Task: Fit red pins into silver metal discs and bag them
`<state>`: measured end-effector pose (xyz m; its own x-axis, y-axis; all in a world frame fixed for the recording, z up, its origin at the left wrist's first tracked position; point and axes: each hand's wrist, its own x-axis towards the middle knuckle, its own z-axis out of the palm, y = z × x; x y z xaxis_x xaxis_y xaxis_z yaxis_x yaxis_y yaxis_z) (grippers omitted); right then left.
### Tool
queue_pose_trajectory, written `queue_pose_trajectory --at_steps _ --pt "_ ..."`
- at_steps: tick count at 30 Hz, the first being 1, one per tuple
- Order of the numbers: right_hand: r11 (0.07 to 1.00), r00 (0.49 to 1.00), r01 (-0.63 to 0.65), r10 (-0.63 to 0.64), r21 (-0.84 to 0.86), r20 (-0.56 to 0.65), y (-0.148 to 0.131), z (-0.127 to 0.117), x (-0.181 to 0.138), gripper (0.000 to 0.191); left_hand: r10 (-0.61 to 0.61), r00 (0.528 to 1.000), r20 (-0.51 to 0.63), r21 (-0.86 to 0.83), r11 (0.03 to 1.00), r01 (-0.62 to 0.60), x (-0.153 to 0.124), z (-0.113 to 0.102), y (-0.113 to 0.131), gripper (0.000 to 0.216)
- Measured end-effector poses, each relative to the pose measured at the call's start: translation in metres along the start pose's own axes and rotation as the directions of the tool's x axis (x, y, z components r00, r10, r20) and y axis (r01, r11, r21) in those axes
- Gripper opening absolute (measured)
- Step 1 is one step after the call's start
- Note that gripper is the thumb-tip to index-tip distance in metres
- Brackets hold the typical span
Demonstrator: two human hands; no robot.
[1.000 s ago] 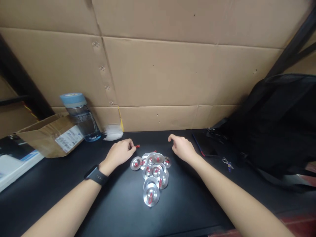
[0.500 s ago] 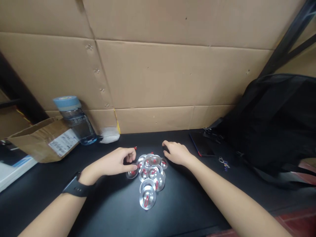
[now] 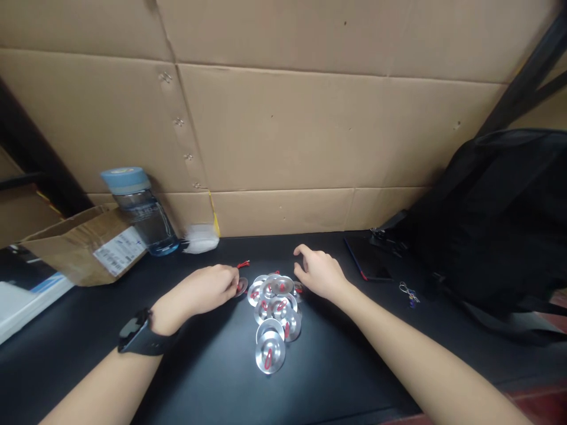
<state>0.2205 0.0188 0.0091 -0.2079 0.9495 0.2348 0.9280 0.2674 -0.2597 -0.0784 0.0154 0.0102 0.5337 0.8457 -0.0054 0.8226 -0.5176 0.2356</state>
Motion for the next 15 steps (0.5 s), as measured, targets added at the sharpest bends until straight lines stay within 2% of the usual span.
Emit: queue_pose_trajectory --at_steps 3,5,8,10,12,13,15 --pt "0.993 0.997 0.080 -0.078 0.086 -0.023 -0.003 0.003 -0.004 0.024 -0.058 0.998 -0.017 0.065 0.996 0.059 0.000 -0.002 0.000 0.028" --pt "0.967 0.981 0.194 -0.186 0.164 -0.063 -0.005 0.005 -0.007 0.022 -0.064 0.997 -0.039 0.046 0.997 0.066 -0.001 -0.006 0.002 0.027" --pt "0.856 0.903 0.427 -0.387 0.291 -0.186 -0.010 0.006 -0.012 0.021 0.012 0.997 -0.074 -0.128 0.991 -0.022 -0.003 -0.013 0.008 0.029" --pt "0.746 0.829 0.559 -0.491 0.361 -0.268 -0.015 0.007 -0.015 0.035 0.073 0.992 -0.107 -0.261 0.960 -0.099 -0.004 -0.016 0.017 0.032" --pt "0.652 0.768 0.641 -0.556 0.405 -0.319 -0.020 0.009 -0.018 0.060 0.098 0.985 -0.140 -0.357 0.923 -0.142 -0.006 -0.015 0.028 0.034" --pt "0.618 0.746 0.665 -0.576 0.419 -0.334 -0.022 0.009 -0.020 0.070 0.102 0.982 -0.158 -0.390 0.907 -0.157 -0.007 -0.013 0.034 0.034" --pt "0.585 0.729 0.682 -0.588 0.438 -0.351 -0.027 0.011 -0.024 0.075 0.115 0.976 -0.184 -0.436 0.881 -0.186 -0.008 -0.008 0.046 0.034"
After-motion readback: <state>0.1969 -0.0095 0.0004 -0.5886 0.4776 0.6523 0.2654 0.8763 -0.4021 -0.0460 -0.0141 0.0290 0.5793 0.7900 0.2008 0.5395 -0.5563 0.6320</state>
